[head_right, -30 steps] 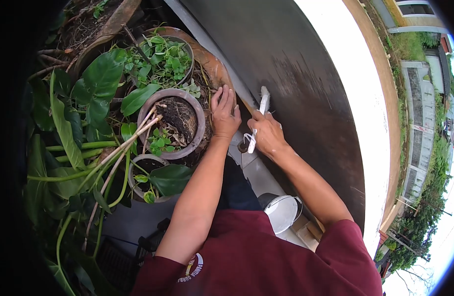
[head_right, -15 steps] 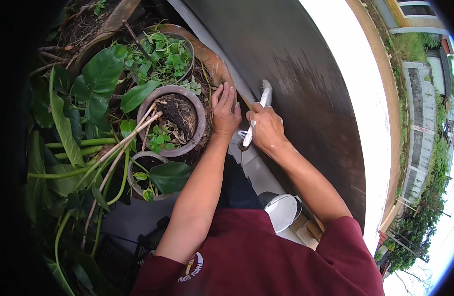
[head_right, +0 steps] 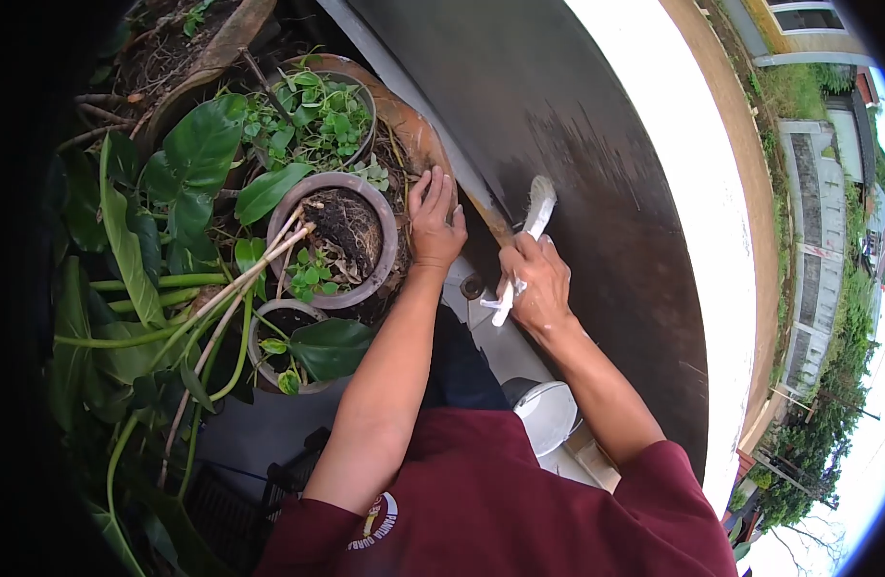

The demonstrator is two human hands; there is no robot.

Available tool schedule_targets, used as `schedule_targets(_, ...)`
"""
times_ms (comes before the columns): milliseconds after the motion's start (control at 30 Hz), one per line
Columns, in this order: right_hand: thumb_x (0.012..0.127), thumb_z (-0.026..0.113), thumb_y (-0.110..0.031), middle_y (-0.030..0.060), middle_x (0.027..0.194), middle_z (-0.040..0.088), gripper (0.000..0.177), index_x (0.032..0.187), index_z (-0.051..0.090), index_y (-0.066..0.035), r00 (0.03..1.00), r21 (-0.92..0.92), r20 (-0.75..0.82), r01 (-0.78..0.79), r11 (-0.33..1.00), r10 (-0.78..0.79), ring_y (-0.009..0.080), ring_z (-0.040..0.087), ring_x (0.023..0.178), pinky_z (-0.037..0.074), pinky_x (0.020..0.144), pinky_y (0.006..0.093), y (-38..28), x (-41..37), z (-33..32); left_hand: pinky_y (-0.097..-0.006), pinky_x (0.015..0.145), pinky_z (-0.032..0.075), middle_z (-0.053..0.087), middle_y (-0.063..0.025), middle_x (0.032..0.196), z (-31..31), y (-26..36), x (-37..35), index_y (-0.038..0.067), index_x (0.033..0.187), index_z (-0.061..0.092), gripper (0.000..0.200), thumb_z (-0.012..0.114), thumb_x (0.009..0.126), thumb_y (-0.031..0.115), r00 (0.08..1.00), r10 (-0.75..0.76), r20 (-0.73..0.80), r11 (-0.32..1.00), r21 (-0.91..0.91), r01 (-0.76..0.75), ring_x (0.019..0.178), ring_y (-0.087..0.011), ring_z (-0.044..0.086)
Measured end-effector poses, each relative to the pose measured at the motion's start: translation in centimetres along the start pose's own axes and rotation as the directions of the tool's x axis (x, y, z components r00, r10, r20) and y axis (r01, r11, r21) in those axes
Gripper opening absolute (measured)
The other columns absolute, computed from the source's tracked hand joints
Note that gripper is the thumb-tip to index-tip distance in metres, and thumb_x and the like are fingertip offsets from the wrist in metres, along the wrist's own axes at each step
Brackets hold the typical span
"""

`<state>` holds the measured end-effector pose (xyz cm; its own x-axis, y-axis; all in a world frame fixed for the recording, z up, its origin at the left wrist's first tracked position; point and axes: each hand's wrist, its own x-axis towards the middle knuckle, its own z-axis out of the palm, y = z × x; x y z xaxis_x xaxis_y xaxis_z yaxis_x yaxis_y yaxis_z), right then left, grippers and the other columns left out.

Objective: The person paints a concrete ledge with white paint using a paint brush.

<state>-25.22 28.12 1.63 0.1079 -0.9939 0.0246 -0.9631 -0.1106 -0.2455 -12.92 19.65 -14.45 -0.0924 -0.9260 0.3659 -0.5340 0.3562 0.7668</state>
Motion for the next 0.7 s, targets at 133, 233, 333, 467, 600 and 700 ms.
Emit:
schedule_targets(133,0.067,0.065,-0.009,0.0074,0.089,0.058,0.012,0.076,0.057,-0.008,0.948,0.060,-0.165,0.283,0.957,-0.270,0.0306,0.055,0.076,0.050,0.064,0.0405,-1.6,2.7,-0.6,-0.0444,0.109,0.041,0.056,-0.0174,0.138,0.7,-0.2,-0.6,-0.004,0.124,0.061,0.051,0.069,0.074,0.003,0.999,0.035,-0.006,0.999,0.036,-0.035,0.130,-0.0370,0.047)
schedule_targets(233,0.071,0.067,-0.010,0.0087,0.089,0.055,0.015,0.077,0.054,-0.007,0.919,0.055,-0.173,0.369,0.928,-0.355,0.0333,0.055,0.082,0.049,0.067,0.0417,-2.0,10.2,1.8,-0.0466,0.109,0.041,0.054,-0.0183,0.141,2.3,-1.8,-1.2,-0.004,0.126,0.061,0.052,0.069,0.075,0.004,0.995,0.074,0.069,0.993,0.088,-0.080,0.129,-0.0402,0.047)
schedule_targets(333,0.070,0.065,-0.011,0.0046,0.089,0.056,0.011,0.077,0.056,-0.009,0.945,-0.057,-0.107,0.306,0.950,-0.310,0.0294,0.056,0.083,0.051,0.067,0.0413,1.6,13.2,3.1,-0.0470,0.110,0.040,0.054,-0.0185,0.141,0.8,-0.4,-0.7,-0.004,0.127,0.060,0.056,0.068,0.072,0.000,0.999,0.011,-0.031,1.000,-0.027,-0.012,0.129,-0.0412,0.047)
schedule_targets(467,0.064,0.067,-0.011,0.0025,0.083,0.055,0.014,0.071,0.055,-0.011,0.987,-0.114,-0.004,0.160,0.981,-0.161,0.0273,0.056,0.075,0.051,0.063,0.0405,2.1,3.9,1.4,-0.0439,0.110,0.040,0.056,-0.0189,0.139,0.2,0.0,-0.3,-0.005,0.127,0.061,0.059,0.070,0.068,-0.001,1.000,0.000,-0.013,1.000,-0.015,0.000,0.128,-0.0391,0.049)
schedule_targets(600,0.060,0.066,-0.006,0.0050,0.078,0.053,0.017,0.067,0.051,-0.009,0.998,0.034,-0.026,0.053,0.998,-0.052,0.0287,0.054,0.074,0.048,0.059,0.0406,0.4,-0.6,-0.5,-0.0433,0.110,0.040,0.055,-0.0186,0.140,-0.2,0.3,-0.2,-0.005,0.126,0.061,0.060,0.070,0.067,0.000,1.000,-0.011,-0.003,1.000,0.000,0.011,0.128,-0.0388,0.049)
schedule_targets(700,0.065,0.067,-0.008,0.0072,0.082,0.054,0.015,0.072,0.054,-0.008,0.929,0.016,-0.180,0.330,0.944,-0.322,0.0292,0.054,0.075,0.047,0.061,0.0407,-1.3,4.5,0.0,-0.0459,0.111,0.039,0.055,-0.0190,0.140,0.4,0.2,-0.3,-0.007,0.125,0.060,0.057,0.066,0.068,-0.004,1.000,-0.004,-0.028,0.999,-0.041,0.003,0.129,-0.0398,0.048)
